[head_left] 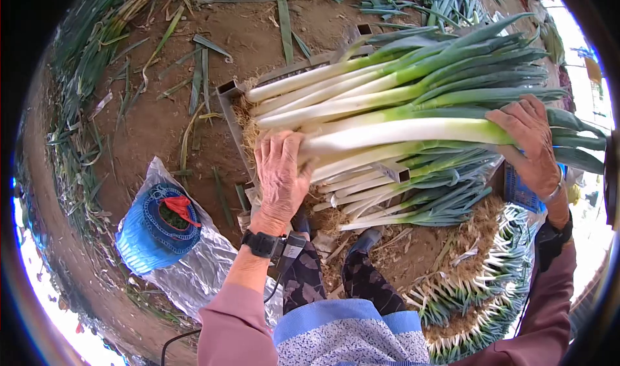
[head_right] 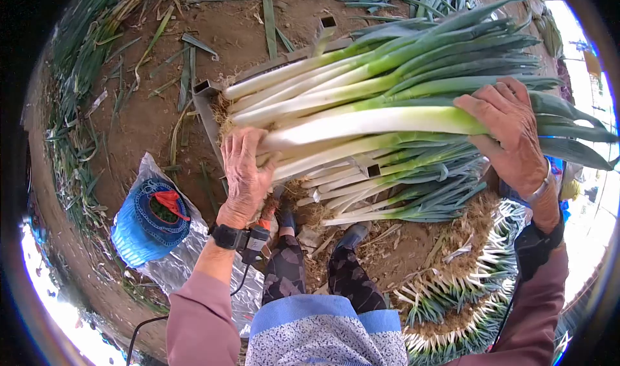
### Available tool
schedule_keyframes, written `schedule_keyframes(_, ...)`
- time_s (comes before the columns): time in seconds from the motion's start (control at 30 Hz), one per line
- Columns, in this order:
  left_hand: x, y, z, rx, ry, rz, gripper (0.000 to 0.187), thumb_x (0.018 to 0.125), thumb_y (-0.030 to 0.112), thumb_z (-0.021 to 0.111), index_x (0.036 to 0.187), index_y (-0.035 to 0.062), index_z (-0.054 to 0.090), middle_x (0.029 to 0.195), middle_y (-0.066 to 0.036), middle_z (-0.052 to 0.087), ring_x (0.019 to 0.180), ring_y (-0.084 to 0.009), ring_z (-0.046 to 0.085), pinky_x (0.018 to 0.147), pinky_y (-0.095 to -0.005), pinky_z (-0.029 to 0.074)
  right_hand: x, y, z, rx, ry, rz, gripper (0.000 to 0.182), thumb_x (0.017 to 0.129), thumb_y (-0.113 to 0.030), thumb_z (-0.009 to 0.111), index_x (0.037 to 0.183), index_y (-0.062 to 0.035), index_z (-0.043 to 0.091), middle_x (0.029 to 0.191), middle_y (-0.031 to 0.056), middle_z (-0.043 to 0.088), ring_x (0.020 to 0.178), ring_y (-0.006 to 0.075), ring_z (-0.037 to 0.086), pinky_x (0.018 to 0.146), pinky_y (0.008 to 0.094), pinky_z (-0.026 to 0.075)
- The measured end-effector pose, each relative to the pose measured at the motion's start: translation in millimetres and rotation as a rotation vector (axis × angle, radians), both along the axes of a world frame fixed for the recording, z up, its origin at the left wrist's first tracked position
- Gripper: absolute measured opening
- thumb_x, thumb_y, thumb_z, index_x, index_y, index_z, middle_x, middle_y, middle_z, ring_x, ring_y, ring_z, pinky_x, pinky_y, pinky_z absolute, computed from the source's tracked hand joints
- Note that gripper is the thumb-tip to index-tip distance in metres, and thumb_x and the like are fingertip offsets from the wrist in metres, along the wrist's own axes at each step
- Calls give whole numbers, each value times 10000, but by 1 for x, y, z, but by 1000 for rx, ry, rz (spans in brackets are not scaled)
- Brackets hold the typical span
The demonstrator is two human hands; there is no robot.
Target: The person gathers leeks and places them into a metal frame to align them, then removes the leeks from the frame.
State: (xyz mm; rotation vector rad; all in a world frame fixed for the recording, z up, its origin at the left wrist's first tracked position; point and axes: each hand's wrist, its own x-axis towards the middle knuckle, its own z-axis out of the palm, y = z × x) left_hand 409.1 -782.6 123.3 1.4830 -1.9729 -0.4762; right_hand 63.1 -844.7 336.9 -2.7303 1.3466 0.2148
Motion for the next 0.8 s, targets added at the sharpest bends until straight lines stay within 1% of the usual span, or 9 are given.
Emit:
schedule_keyframes(0.03, 3, 0, -6, 113, 59, 43, 446, 672, 42, 749, 1070, 66, 548, 1024, -136, 552, 971, -366, 532, 851, -440, 435, 2, -5, 0, 56, -13, -15, 447, 665, -37, 666, 1107, -24, 597, 926, 111, 570, 924, 306, 552, 997, 453, 334)
schedule_keyframes(0.13, 15, -17, -18, 94, 125, 34, 482, 657, -36, 713, 1093, 62, 533, 983, -146, 552, 957, -364, 529, 874, -455, 427, 4, -23, -17, 80, -23, -22, 429, 678, -20, 630, 1104, -40, 579, 958, 126, 557, 962, 317, 547, 1055, 468, 300)
schedule_keyframes(0.27, 31, -49, -25, -21, 118, 151, 408, 645, -53, 705, 1012, 68, 575, 935, -131, 567, 922, -361, 551, 831, -434, 451, 19, -61, -62, -201, 109, 42, 429, 696, 35, 602, 1107, -85, 571, 1030, 105, 549, 1052, 290, 535, 1115, 499, 252)
schedule_keyframes(0.33, 35, -63, -36, -11, 122, 202, 373, 652, -33, 727, 987, 68, 597, 946, -117, 583, 917, -342, 571, 810, -427, 469, 23, -83, -94, -408, 133, 44, 482, 703, 86, 581, 1142, -112, 587, 1052, 68, 561, 1094, 248, 531, 1119, 507, 243)
schedule_keyframes(0.43, 40, -75, -50, 121, 120, 236, 346, 692, -25, 732, 1013, 56, 629, 981, -113, 610, 954, -328, 600, 836, -414, 489, 35, -107, -131, -471, 157, -3, 494, 753, 95, 538, 1175, -153, 597, 1070, 29, 568, 1136, 217, 527, 1124, 517, 230)
schedule_keyframes(0.6, 34, -81, -72, 182, 59, 190, 403, 735, -35, 698, 1123, 49, 628, 1062, -133, 622, 997, -335, 597, 878, -415, 495, 40, -128, -174, -391, 260, -79, 475, 802, 65, 522, 1191, -197, 595, 1134, 10, 584, 1188, 212, 519, 1136, 513, 204)
schedule_keyframes(0.67, 28, -84, -84, 124, -53, 152, 442, 742, -35, 689, 1168, 39, 597, 1078, -143, 613, 1020, -343, 586, 889, -421, 495, 39, -130, -188, -256, 343, -150, 451, 822, 48, 523, 1195, -197, 591, 1165, 17, 587, 1216, 214, 508, 1130, 518, 215)
schedule_keyframes(0.7, 25, -86, -89, 159, -101, 146, 401, 818, 3, 611, 1214, 37, 557, 1118, -151, 599, 1058, -355, 566, 903, -433, 492, 37, -130, -195, -220, 354, -157, 433, 839, 29, 520, 1203, -197, 582, 1184, 37, 593, 1213, 233, 520, 1123, 518, 237)
schedule_keyframes(0.8, 20, -93, -105, 130, -134, 135, 349, 879, 47, 514, 1227, 42, 537, 1127, -157, 587, 1074, -358, 547, 919, -448, 471, 35, -133, -212, -84, 269, -242, 535, 782, 87, 512, 1244, -177, 569, 1198, 68, 607, 1200, 262, 530, 1125, 471, 255)
